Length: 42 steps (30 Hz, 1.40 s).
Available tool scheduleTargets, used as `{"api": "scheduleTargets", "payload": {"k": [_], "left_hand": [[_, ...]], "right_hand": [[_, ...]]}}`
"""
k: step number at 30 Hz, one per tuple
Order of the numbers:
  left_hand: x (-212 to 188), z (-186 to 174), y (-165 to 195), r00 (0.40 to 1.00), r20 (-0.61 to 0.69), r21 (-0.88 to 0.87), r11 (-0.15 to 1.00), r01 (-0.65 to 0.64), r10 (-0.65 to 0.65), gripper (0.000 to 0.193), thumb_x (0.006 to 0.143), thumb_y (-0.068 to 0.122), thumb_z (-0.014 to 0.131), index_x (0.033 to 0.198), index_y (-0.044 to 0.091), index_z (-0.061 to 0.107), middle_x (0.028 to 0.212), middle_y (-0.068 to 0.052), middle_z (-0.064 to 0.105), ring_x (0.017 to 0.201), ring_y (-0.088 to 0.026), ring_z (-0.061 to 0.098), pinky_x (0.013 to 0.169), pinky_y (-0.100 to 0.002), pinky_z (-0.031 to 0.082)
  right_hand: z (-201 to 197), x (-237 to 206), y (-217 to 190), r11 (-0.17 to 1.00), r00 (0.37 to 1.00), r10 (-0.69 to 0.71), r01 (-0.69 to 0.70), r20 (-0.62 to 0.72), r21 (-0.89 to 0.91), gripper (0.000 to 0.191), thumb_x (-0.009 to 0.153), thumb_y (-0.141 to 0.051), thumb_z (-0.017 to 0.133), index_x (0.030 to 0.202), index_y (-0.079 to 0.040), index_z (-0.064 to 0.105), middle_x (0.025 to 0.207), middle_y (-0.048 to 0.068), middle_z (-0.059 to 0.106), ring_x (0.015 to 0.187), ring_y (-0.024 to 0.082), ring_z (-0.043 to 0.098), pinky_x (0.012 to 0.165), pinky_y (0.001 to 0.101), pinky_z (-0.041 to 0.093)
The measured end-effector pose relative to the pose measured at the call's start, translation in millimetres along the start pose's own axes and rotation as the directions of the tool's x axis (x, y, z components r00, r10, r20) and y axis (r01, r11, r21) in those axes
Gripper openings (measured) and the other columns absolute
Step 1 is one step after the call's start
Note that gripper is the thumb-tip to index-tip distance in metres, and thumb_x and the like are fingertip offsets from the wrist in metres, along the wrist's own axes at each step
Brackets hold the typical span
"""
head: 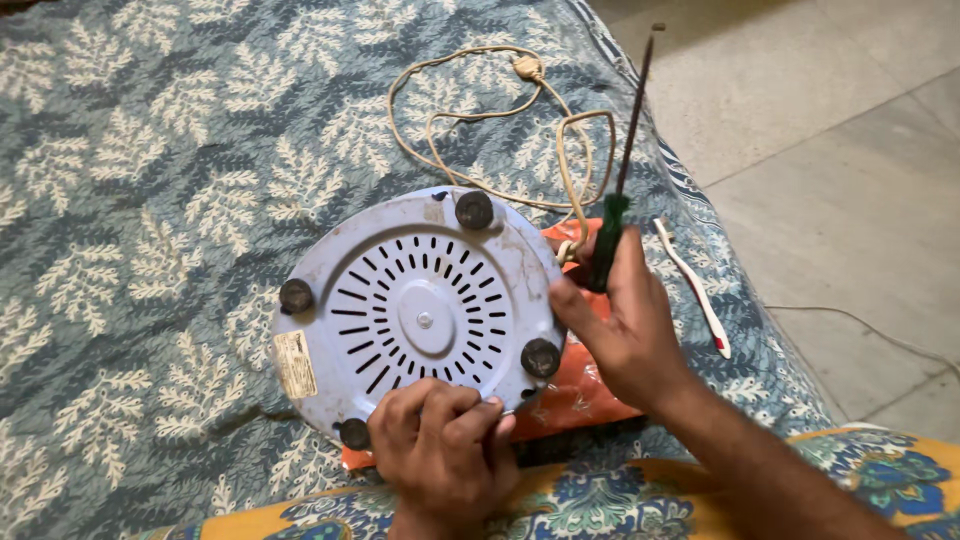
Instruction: The person sits on a bed with a small electric appliance on an orange bag. They flip the appliance over, unscrew the screws on its base plate with a screwdriver, and pry the base cover open to expose the internal wiring and motor housing.
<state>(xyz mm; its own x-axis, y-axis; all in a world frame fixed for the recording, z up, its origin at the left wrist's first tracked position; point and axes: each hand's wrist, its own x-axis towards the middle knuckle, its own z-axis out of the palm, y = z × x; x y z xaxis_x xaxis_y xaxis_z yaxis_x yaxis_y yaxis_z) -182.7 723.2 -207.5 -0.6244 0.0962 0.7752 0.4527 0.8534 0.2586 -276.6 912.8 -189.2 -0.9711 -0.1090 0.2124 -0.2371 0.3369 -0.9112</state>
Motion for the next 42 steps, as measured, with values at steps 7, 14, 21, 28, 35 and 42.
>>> {"api": "scheduleTargets", "payload": {"k": [7,14,21,28,35,42], "left_hand": [[29.2,-73.9,-118.4,0.999,-0.015,-0.010,0.999,0.033,-0.033,0.016,0.097,0.018,0.065,0.105,0.012,0.053,0.109,-0.013,0.065,0.112,-0.038,0.061,0.096,-0.050,0.050],[76.5,-97.3,-165.7,0.999,0.042,-0.084,0.996,-0.012,0.015,0.014,0.106,0.017,0.058,0.101,0.007,0.049,0.134,-0.016,0.068,0.129,-0.037,0.067,0.103,-0.048,0.059],[99.3,-87.9,-182.0,0.982,0.120,-0.052,0.989,-0.139,0.144,0.018,0.104,0.020,0.064,0.099,0.007,0.053,0.133,-0.014,0.070,0.127,-0.034,0.067,0.099,-0.048,0.060],[128.0,-85.5,-174.3,0.926,0.177,-0.032,0.942,-0.334,0.334,0.018,0.099,0.018,0.068,0.103,0.004,0.057,0.134,-0.014,0.070,0.123,-0.035,0.069,0.094,-0.046,0.061],[149.4,-108.9,-126.6,0.910,0.107,-0.105,0.914,-0.391,0.402,0.015,0.103,0.015,0.062,0.101,0.007,0.050,0.129,-0.012,0.072,0.120,-0.032,0.072,0.094,-0.042,0.061],[148.7,-97.2,-96.1,0.906,0.072,-0.166,0.901,-0.402,0.417,0.015,0.109,0.019,0.053,0.103,0.008,0.046,0.127,-0.013,0.072,0.119,-0.034,0.072,0.094,-0.042,0.060]], "right_hand": [[104.9,27.1,-22.1,0.928,0.904,-0.370,0.370,0.213,0.044,0.096,0.083,-0.033,0.084,0.143,-0.004,0.015,0.154,0.025,0.043,0.154,0.034,0.034,0.127,0.0503,0.022],[192.4,72.6,-31.7,0.883,0.889,-0.457,0.450,0.021,0.136,0.121,0.052,-0.033,0.105,0.132,-0.015,0.016,0.147,0.019,0.036,0.146,0.028,0.038,0.123,0.0442,0.032],[183.5,91.8,-16.6,0.862,0.866,-0.499,0.496,0.007,0.100,0.121,0.048,-0.028,0.105,0.133,-0.013,0.019,0.148,0.015,0.047,0.136,0.025,0.050,0.119,0.0420,0.038],[151.1,91.9,-33.4,0.938,0.938,-0.346,0.346,-0.026,0.000,0.112,0.049,-0.025,0.105,0.133,-0.008,0.033,0.125,0.012,0.057,0.118,0.021,0.060,0.108,0.0369,0.047],[93.7,59.0,-51.7,0.906,0.942,-0.336,0.329,-0.020,0.268,0.124,0.063,-0.031,0.101,0.142,-0.006,0.009,0.145,0.014,0.046,0.144,0.026,0.046,0.124,0.0401,0.034],[41.6,58.0,-52.6,0.613,0.985,-0.133,-0.003,0.106,0.790,0.101,0.079,-0.033,0.092,0.136,-0.009,0.012,0.158,0.022,0.044,0.153,0.028,0.039,0.129,0.0411,0.030]]}}
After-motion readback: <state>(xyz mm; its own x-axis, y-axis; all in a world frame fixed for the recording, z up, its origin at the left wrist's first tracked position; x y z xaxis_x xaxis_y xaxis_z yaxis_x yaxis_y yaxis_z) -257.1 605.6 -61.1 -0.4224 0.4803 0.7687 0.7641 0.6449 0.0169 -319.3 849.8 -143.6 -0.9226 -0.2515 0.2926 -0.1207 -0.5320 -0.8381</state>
